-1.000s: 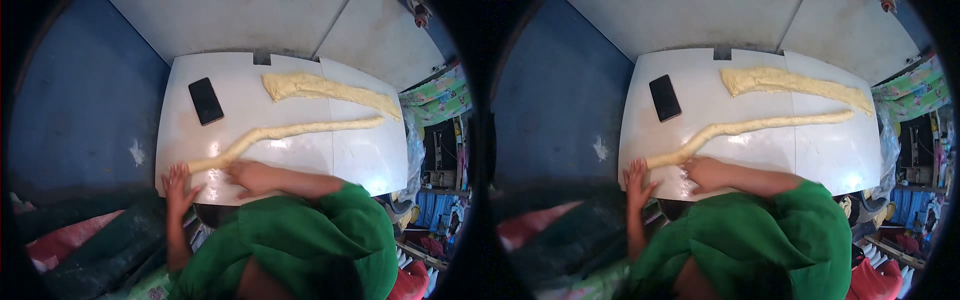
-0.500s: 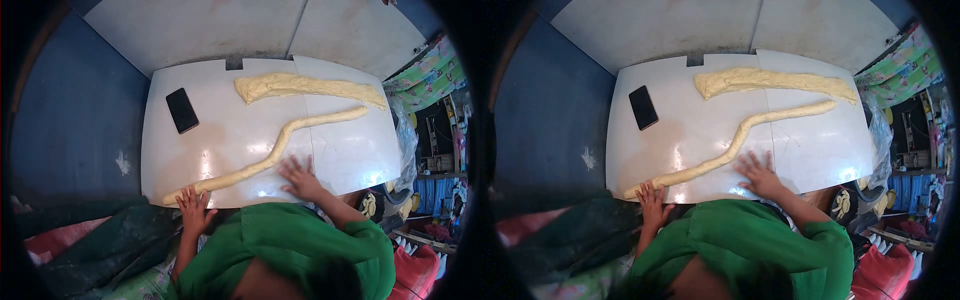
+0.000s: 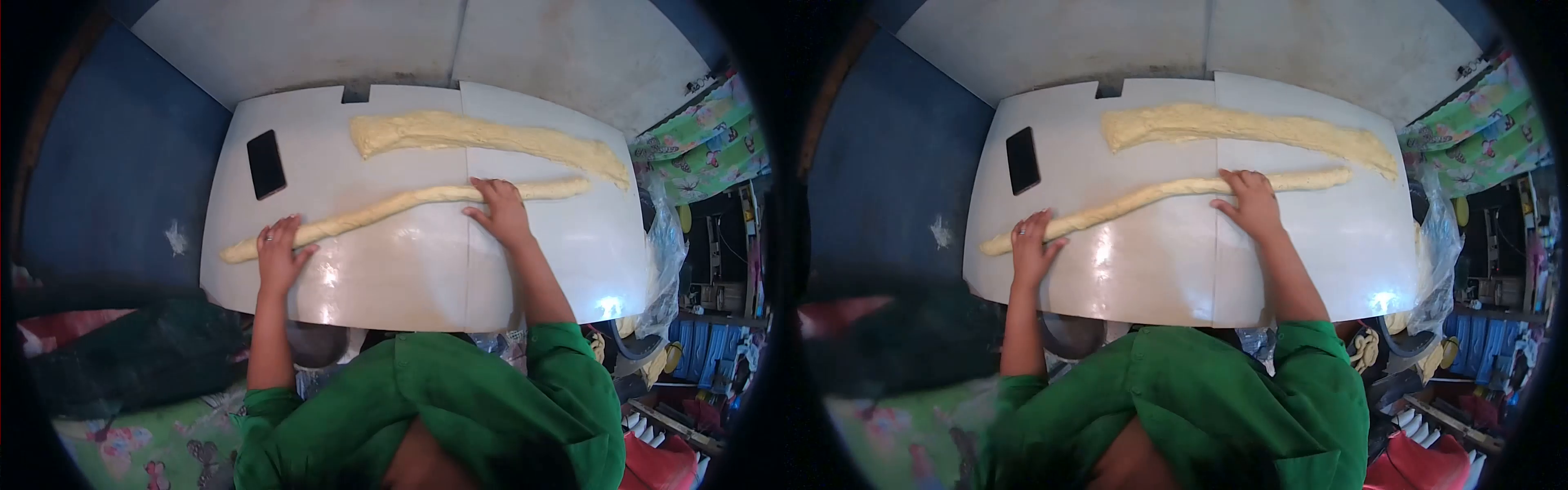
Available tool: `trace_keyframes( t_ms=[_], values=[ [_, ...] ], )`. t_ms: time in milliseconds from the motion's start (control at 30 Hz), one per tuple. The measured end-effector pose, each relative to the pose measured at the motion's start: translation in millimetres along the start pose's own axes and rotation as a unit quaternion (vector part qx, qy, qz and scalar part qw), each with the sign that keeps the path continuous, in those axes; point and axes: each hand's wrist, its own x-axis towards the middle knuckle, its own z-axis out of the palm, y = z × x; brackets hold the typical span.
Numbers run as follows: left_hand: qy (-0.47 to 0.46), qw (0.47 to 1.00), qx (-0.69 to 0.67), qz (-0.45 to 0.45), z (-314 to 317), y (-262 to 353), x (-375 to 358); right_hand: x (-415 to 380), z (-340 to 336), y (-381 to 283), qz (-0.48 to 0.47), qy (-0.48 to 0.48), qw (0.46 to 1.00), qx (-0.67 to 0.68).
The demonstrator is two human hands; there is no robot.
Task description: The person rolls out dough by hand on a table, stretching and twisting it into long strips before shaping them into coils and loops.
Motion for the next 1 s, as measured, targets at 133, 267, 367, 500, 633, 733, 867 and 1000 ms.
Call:
trace_keyframes(
  t_ms=[133, 267, 367, 500, 633, 733, 867, 1000],
  values=[
    [0.087, 0.993, -0.066, -0.037, 3.9, 1.9, -2.9, -9.7, -46.4, 47.0, -0.001, 0.073, 0.988, -0.139],
    [0.052, 0.997, -0.006, -0.053, -1.8, 6.1, 8.1, -6.8, -75.5, 99.3, -0.072, -0.003, 0.996, -0.056],
    [0.027, 0.997, -0.017, -0.073, -2.1, -1.4, 8.5, -31.5, -162.9, 104.7, 0.076, -0.098, 0.96, 0.252],
    [-0.026, 0.992, -0.014, -0.121, -3.8, 26.0, 1.0, -118.4, -266.5, 183.8, 0.095, 0.054, 0.935, 0.337],
    [-0.141, 0.985, 0.024, -0.093, -21.0, 102.8, -11.2, -150.4, -254.2, 240.1, 0.198, 0.074, 0.962, 0.175],
    [-0.119, 0.987, 0.079, -0.074, -20.2, 143.9, -25.0, -145.6, -202.1, 211.1, 0.073, 0.055, 0.994, -0.053],
    [-0.052, 0.998, 0.0, 0.039, 35.5, 194.9, -34.5, -130.7, -110.1, 65.0, -0.045, -0.04, 0.994, 0.092],
    [0.051, 0.996, 0.053, 0.049, 72.3, 188.8, 51.0, -66.7, -20.4, 10.2, -0.238, -0.194, 0.948, -0.078]
  ],
)
